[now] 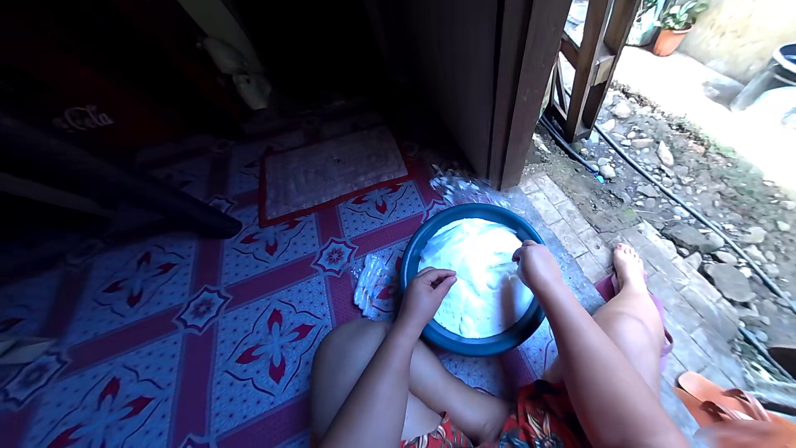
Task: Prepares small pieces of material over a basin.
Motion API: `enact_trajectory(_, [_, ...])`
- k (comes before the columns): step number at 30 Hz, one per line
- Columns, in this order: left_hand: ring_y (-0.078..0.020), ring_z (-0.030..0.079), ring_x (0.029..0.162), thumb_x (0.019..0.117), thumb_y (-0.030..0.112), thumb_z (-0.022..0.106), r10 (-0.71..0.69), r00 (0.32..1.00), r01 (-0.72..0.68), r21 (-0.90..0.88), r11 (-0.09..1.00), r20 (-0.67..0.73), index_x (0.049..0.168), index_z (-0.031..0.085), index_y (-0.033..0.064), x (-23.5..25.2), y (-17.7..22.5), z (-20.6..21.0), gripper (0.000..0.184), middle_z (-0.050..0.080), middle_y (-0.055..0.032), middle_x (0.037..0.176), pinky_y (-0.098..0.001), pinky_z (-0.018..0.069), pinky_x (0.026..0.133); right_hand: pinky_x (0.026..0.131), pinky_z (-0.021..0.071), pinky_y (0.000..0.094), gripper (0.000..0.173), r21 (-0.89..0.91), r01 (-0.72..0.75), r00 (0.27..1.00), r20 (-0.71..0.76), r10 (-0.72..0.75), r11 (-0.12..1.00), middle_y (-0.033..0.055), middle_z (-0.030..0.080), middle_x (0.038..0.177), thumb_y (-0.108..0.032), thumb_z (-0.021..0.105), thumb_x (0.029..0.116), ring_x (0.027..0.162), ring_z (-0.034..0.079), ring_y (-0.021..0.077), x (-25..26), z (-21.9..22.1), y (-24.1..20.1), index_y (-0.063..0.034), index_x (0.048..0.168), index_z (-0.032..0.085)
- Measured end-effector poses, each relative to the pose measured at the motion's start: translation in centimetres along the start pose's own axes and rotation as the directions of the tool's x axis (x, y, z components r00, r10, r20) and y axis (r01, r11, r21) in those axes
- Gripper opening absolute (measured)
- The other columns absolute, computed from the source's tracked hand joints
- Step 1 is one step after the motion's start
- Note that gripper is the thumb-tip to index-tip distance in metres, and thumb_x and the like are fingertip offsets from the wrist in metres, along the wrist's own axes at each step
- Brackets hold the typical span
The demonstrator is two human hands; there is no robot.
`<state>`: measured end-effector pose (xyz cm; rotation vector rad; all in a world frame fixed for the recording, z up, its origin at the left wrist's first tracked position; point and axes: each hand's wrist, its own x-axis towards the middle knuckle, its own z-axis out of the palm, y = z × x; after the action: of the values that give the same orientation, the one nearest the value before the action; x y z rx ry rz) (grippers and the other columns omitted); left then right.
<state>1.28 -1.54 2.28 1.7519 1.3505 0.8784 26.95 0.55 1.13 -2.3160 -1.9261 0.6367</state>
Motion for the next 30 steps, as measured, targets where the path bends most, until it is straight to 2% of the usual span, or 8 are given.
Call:
enact_trajectory(4, [-0.0041,0.065,0.083,0.0949,0.013,0.071,0.001,1.000,-0.001,0.003,1.000,0.002,0.104,0.077,0.0033,0.0,0.1,-0.1,0.014,0.070,-0.0058,0.096,-0.0169,0.0536,0.078,0.090,0.0531,0.0575,0.023,-0.072,0.000,0.993,-0.121,-0.008,0.997,0.0131,0.070,0.117,0.001,0.055,0.0917,0.116,0.063,0.0374,-1.0,-0.7,-0.5,-0.0052,0.099,0.076])
enact_trajectory(8, [-0.0040,0.065,0.083,0.0953,0.013,0.071,-0.014,1.000,0.014,0.012,1.000,0.021,0.104,0.077,0.0030,0.0,0.3,0.0,0.014,0.070,-0.0058,0.097,-0.0167,0.0533,0.078,0.095,0.0519,0.0573,0.024,-0.055,0.073,0.996,-0.047,-0.076,0.996,0.0181,0.068,0.121,0.005,0.052,0.0924,0.120,0.060,0.0398,-1.1,0.0,-1.5,0.0015,0.100,0.075])
enact_trajectory(10, [-0.0044,0.065,0.083,0.0954,0.012,0.071,-0.023,0.999,0.023,0.016,1.000,0.025,0.104,0.077,0.0031,-0.1,0.4,0.1,0.014,0.070,-0.0057,0.096,-0.0171,0.0532,0.078,0.098,0.0523,0.0533,0.025,-0.026,0.065,0.998,-0.007,-0.065,0.998,0.0164,0.067,0.123,0.004,0.051,0.0936,0.122,0.060,0.0376,-0.7,0.9,-1.6,0.0002,0.103,0.075])
enact_trajectory(12, [-0.0041,0.065,0.082,0.0951,0.012,0.071,-0.024,0.999,0.023,0.019,1.000,0.023,0.104,0.077,0.0034,-0.1,0.2,0.1,0.014,0.070,-0.0057,0.096,-0.0169,0.0532,0.078,0.099,0.0520,0.0514,0.025,0.009,0.061,0.998,-0.012,-0.061,0.998,0.0159,0.069,0.120,0.002,0.053,0.0923,0.119,0.062,0.0364,-0.1,1.5,-1.0,-0.0020,0.102,0.076])
enact_trajectory(15, [-0.0039,0.064,0.082,0.0950,0.012,0.071,-0.018,1.000,0.018,0.016,1.000,0.020,0.104,0.077,0.0036,-0.2,0.0,0.2,0.014,0.070,-0.0055,0.095,-0.0164,0.0529,0.078,0.100,0.0507,0.0513,0.022,0.040,0.078,0.997,-0.006,-0.077,0.996,0.0160,0.071,0.114,-0.004,0.057,0.0913,0.113,0.065,0.0348,0.5,1.5,0.1,-0.0060,0.100,0.077])
enact_trajectory(20, [-0.0046,0.065,0.083,0.0953,0.012,0.070,-0.019,1.000,0.019,0.005,1.000,0.013,0.105,0.077,0.0029,-0.1,0.2,0.0,0.014,0.070,-0.0062,0.097,-0.0171,0.0533,0.078,0.098,0.0512,0.0521,0.024,0.040,0.059,0.997,-0.043,-0.057,0.997,0.0125,0.070,0.116,-0.004,0.056,0.0923,0.116,0.063,0.0335,-0.2,0.1,0.3,-0.0094,0.101,0.078])
enact_trajectory(24, [-0.0062,0.065,0.084,0.0958,0.012,0.070,-0.030,0.999,0.029,0.013,0.999,0.022,0.105,0.076,0.0025,-0.1,0.4,-0.1,0.015,0.070,-0.0075,0.098,-0.0193,0.0541,0.079,0.096,0.0534,0.0508,0.025,0.065,0.127,0.991,-0.052,-0.124,0.990,0.0129,0.070,0.113,-0.002,0.055,0.0930,0.109,0.067,0.0321,-1.3,-1.0,-0.5,-0.0088,0.101,0.077])
enact_trajectory(30, [-0.0063,0.065,0.084,0.0963,0.013,0.070,-0.030,0.999,0.028,0.034,0.999,0.039,0.105,0.077,0.0029,-0.2,0.5,0.0,0.015,0.070,-0.0070,0.098,-0.0193,0.0540,0.079,0.096,0.0534,0.0527,0.027,0.019,0.178,0.984,0.000,-0.178,0.984,0.0166,0.069,0.117,0.004,0.052,0.0914,0.114,0.064,0.0369,-1.6,0.4,-1.9,-0.0026,0.103,0.076])
